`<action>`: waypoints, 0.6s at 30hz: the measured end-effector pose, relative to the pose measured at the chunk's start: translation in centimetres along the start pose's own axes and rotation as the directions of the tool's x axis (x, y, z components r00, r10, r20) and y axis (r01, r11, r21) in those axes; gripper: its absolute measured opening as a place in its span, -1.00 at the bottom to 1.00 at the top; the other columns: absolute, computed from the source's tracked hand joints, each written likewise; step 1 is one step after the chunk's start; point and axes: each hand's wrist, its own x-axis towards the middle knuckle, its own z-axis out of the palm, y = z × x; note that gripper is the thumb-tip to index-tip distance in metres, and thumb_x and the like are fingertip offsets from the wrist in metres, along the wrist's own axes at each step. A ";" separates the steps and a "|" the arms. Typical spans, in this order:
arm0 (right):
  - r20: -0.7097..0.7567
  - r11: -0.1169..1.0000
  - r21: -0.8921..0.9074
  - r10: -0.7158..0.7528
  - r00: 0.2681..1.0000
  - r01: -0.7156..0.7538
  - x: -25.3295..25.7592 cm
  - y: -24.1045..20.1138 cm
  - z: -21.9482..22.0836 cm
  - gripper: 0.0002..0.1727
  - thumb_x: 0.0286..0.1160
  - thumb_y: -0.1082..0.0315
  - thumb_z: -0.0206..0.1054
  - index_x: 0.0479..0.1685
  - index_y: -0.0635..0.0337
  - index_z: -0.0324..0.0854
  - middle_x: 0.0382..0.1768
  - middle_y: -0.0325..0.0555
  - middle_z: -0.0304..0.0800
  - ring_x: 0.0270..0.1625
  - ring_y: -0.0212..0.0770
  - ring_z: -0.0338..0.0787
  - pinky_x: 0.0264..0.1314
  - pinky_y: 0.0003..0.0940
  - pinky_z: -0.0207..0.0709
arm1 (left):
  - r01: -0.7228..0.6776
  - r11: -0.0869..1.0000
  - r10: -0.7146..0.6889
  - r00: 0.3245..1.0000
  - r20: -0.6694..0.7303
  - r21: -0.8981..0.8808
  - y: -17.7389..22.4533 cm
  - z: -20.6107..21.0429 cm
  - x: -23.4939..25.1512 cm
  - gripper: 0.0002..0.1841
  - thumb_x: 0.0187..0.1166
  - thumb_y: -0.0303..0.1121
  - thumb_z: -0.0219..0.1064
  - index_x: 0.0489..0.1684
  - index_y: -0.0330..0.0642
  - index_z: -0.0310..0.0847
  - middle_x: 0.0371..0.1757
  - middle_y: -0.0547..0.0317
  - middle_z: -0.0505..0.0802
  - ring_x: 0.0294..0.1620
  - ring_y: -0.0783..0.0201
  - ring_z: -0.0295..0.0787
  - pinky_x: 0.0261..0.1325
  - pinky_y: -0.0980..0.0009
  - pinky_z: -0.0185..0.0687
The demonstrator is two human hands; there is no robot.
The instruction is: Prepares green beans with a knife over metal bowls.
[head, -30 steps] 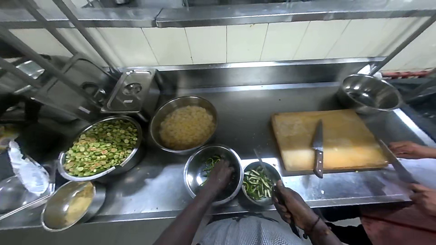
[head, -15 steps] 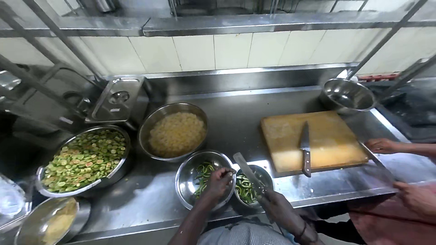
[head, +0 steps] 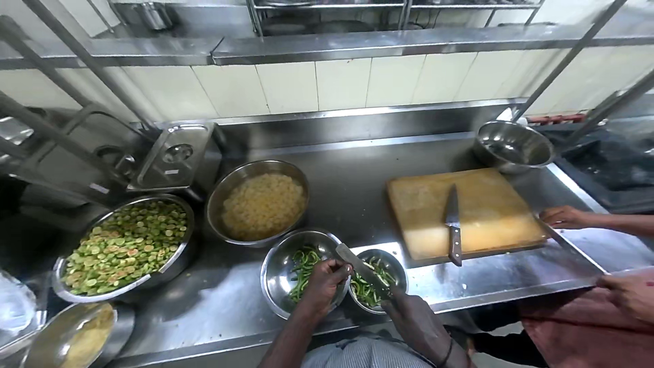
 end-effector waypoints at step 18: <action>-0.072 0.999 0.036 0.027 0.997 -0.024 0.6 -0.9 0.3 -0.52 0.82 0.00 0.02 0.26 0.19 0.61 -0.27 0.09 0.78 -0.12 0.13 0.83 0.04 0.12 0.64 | 0.168 0.958 -0.157 0.986 0.064 -0.234 -0.9 2.6 -1.0 -0.89 0.66 -0.57 0.29 -0.05 -0.47 0.65 -0.14 -0.14 0.86 -0.14 0.06 0.88 0.11 0.14 0.83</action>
